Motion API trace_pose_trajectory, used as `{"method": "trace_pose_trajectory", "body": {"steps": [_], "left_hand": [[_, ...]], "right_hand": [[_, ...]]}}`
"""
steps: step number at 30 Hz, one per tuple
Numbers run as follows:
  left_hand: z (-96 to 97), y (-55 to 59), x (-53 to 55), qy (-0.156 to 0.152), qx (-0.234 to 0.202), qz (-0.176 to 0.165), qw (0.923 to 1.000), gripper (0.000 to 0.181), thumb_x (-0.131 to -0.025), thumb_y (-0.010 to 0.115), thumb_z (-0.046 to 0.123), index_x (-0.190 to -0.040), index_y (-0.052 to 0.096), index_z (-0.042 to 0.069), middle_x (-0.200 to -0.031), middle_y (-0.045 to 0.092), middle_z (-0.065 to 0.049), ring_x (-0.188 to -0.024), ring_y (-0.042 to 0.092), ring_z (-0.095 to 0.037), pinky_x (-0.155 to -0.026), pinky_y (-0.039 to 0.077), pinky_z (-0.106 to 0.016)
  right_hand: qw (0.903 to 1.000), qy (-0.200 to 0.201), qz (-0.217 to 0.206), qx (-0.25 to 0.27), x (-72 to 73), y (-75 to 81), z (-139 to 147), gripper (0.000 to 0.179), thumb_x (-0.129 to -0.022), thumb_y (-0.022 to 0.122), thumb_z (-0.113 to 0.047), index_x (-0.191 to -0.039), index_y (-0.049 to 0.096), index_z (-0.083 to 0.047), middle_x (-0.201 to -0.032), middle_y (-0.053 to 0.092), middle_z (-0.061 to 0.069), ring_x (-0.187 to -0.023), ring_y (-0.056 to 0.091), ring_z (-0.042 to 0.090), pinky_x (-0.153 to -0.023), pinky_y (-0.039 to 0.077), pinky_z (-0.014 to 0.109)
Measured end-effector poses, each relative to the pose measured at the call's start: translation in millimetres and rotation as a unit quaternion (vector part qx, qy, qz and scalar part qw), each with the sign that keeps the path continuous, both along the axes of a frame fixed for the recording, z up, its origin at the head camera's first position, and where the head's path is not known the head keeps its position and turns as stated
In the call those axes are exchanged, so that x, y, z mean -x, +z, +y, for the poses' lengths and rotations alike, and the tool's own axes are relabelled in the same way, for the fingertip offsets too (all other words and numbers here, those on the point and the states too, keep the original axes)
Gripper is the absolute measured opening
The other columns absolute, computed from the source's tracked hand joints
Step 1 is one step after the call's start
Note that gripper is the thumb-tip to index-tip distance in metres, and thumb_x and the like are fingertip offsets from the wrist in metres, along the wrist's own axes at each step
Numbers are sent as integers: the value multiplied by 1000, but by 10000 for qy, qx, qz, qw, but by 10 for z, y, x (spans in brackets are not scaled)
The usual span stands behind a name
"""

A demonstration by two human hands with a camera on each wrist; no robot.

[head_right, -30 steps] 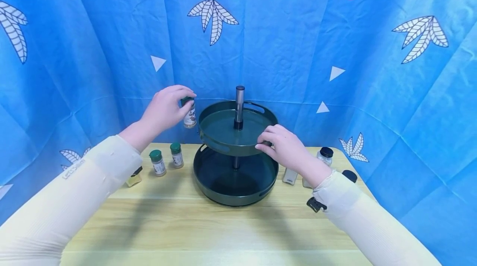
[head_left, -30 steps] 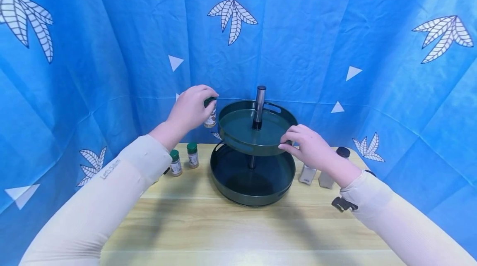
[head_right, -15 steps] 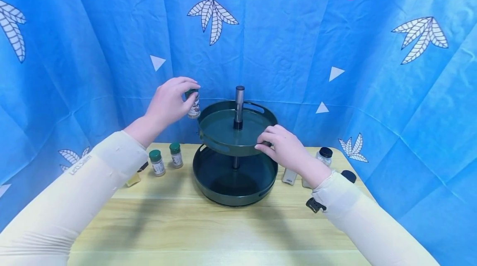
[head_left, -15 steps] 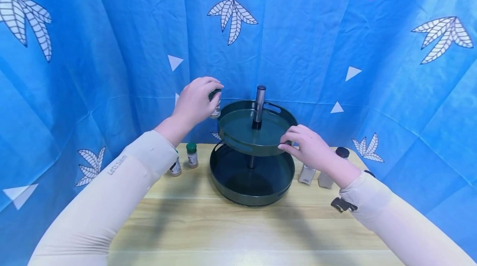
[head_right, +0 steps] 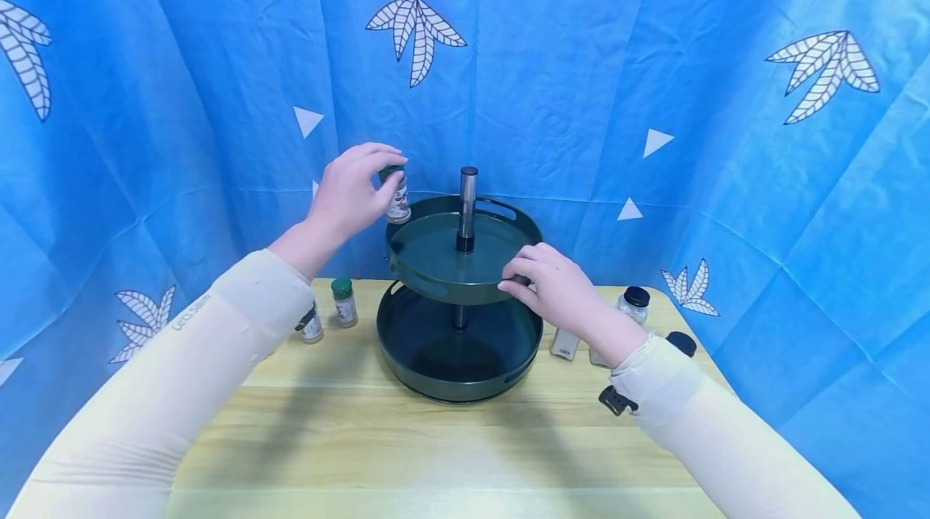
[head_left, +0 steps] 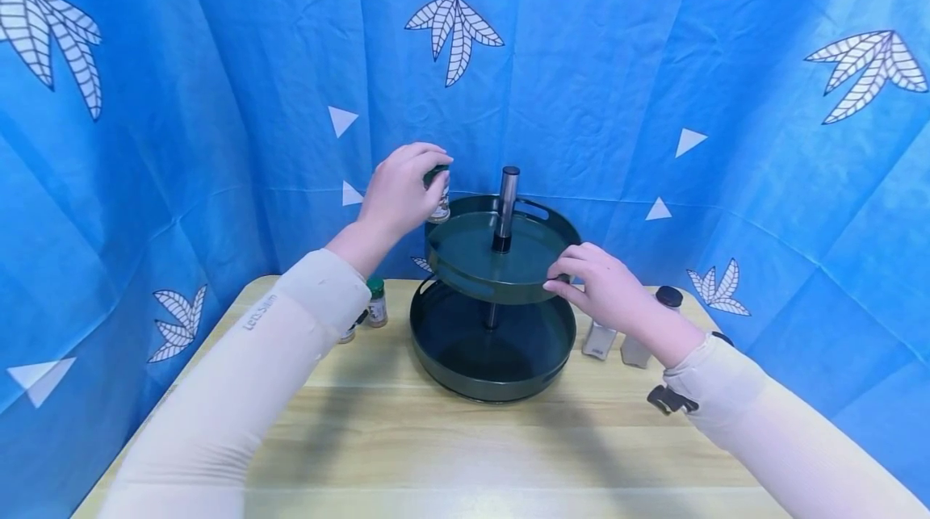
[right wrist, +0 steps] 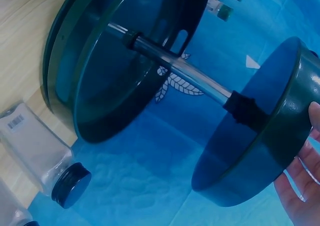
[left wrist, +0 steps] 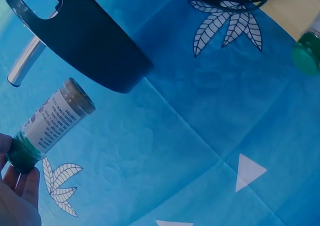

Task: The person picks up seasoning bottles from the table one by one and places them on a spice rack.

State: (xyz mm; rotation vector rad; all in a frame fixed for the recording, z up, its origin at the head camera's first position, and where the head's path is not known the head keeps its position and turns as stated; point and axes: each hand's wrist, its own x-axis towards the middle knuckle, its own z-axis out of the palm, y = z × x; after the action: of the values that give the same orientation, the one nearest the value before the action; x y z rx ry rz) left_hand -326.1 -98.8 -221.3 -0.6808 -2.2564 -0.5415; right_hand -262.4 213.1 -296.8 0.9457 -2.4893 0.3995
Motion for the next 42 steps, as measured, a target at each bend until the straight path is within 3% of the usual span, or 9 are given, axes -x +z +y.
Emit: {"method": "trace_pose_trajectory", "body": {"steps": [4,12,27,42], "left_hand": [[59,-13,35,-10,-110,-82,9999,26,-100,63,19,-122,72,11,-128,66,-5,-121,58,-25,-102,47,-39],[113,-92,96,108,-119,-638,9978,27,-101,61,22,-124,70,13,-130,64,-4,-123,57,-24,-105,46,-39],[189,-198,255,138,-22,-1070,9942,27,-101,60,24,-124,70,12,-130,64,-4,-124,56,-24,-107,44,-40],[124,-344,345,151,135,-1090,9938,25,-101,60,21,-123,70,11,-129,64,-6,-123,57,-25,-106,45,-40]], "right_hand": [[10000,9,9,10,-7,3,-1,14,-87,80,-21,-98,74,-14,-96,68,0,-93,58,19,-74,54,35],[9999,92,98,27,7,-20,3,13,-86,80,-20,-97,74,-14,-95,68,-1,-92,57,19,-73,53,34],[9999,43,96,53,-9,-4,0,13,-86,80,-18,-96,74,-13,-95,68,1,-91,57,20,-73,53,35],[9997,139,197,82,-6,-14,8,13,-86,81,-18,-96,74,-13,-95,68,0,-91,57,19,-72,52,35]]}}
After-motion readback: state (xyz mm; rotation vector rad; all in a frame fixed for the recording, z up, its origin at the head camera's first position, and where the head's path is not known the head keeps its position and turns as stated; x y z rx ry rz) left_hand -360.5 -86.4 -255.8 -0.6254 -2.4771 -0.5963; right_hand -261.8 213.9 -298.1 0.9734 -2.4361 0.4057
